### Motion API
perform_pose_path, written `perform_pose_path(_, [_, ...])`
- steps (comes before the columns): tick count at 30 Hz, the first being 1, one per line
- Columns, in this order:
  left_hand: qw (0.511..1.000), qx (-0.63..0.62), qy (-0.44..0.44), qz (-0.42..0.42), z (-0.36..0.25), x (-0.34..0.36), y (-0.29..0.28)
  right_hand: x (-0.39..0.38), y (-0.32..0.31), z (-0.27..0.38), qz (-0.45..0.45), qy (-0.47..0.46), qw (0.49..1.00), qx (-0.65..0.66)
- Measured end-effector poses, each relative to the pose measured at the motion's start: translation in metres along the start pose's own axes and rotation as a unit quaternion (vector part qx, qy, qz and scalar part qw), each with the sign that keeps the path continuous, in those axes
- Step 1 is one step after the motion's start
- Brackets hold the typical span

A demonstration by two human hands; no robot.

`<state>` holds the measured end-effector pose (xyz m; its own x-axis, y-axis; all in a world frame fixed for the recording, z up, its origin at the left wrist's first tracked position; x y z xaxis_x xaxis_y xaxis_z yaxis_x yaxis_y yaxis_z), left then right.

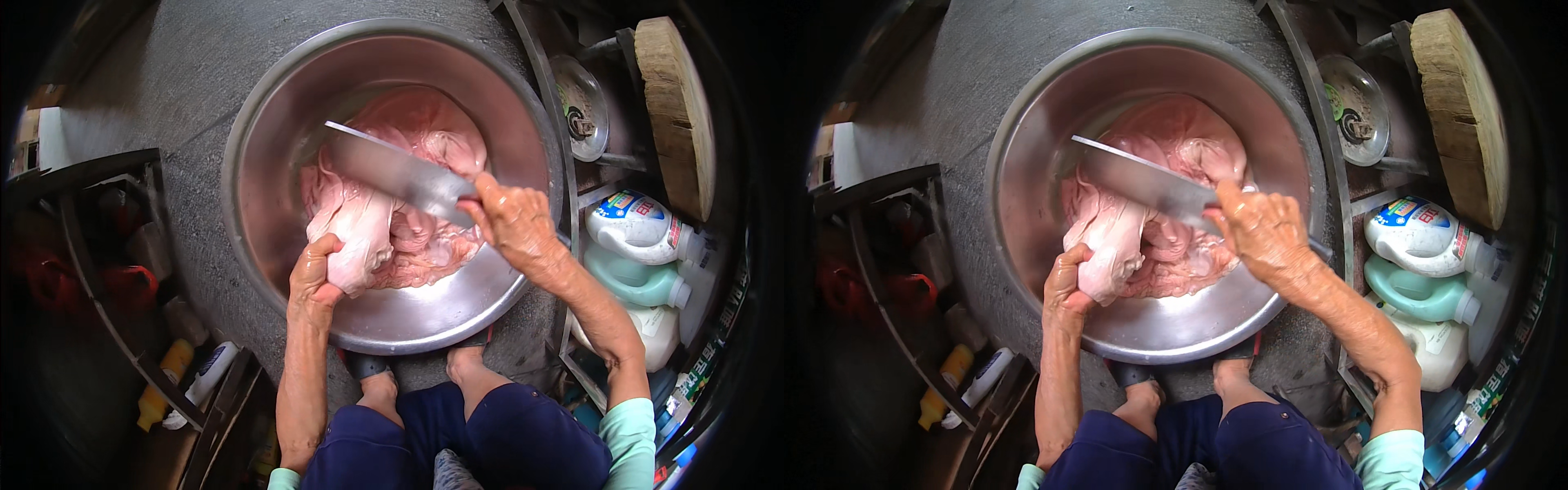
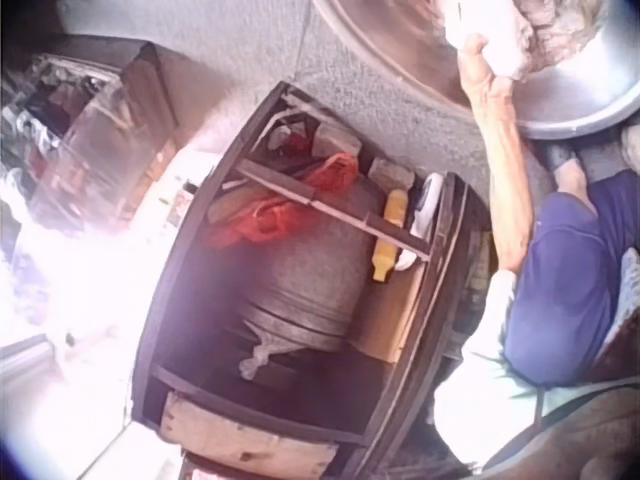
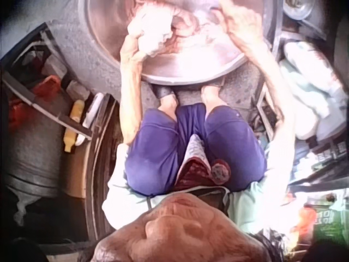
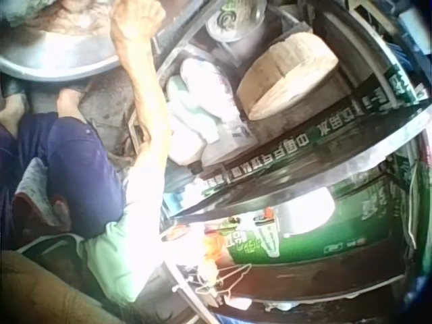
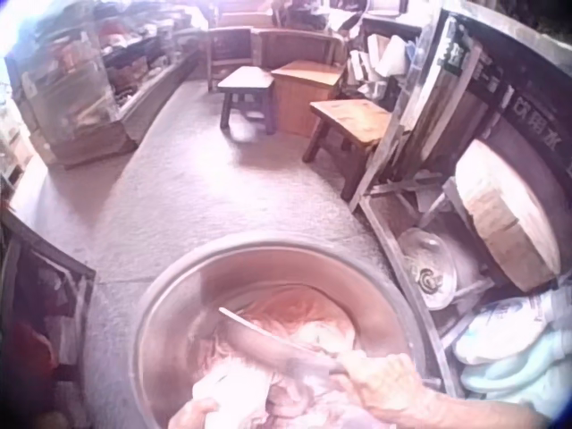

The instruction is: The person is sitting on the floor and using a large cleaver to cut a large piece of raw meat into smaller strips inside a metal bowl. The person holds the meat with one hand and slices it with the other, repeatedly cutting and separating the pieces.

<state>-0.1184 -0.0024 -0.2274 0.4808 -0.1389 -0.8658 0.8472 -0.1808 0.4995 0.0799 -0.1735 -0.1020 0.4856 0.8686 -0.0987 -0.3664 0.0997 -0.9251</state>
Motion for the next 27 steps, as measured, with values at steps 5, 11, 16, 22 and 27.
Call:
perform_pose_path(5, [0.998,0.014,0.034,0.06,-0.008,-0.013,0.028,0.0,-0.015,-0.014,-0.025,0.012,0.999,-0.036])
perform_pose_path(11, [0.996,-0.002,0.049,0.074,-0.004,-0.013,0.015,-0.022,-0.011,0.005,0.084,0.083,0.966,0.231])
perform_pose_path(16, [0.992,0.091,0.034,0.075,0.0,-0.029,0.022,-0.017,0.009,-0.005,0.097,0.065,0.971,0.21])
perform_pose_path(22, [0.997,0.073,0.014,0.025,0.0,-0.039,0.015,-0.005,-0.006,-0.019,0.052,0.074,0.995,0.049])
perform_pose_path(27, [0.996,0.066,0.05,0.039,0.003,-0.042,0.015,-0.011,-0.017,-0.009,0.059,0.112,0.923,0.362])
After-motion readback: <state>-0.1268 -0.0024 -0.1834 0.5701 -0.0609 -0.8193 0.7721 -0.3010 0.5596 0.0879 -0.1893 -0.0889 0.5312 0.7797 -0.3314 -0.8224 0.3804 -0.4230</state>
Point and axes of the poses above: each hand's wrist, its own x-axis towards the middle knuckle, its own y-axis out of the palm, z = x × y, the point moved 6 cm from there along x, towards the middle knuckle, and after that the axes turned 9 degrees about -y, right-handed, at the moved point
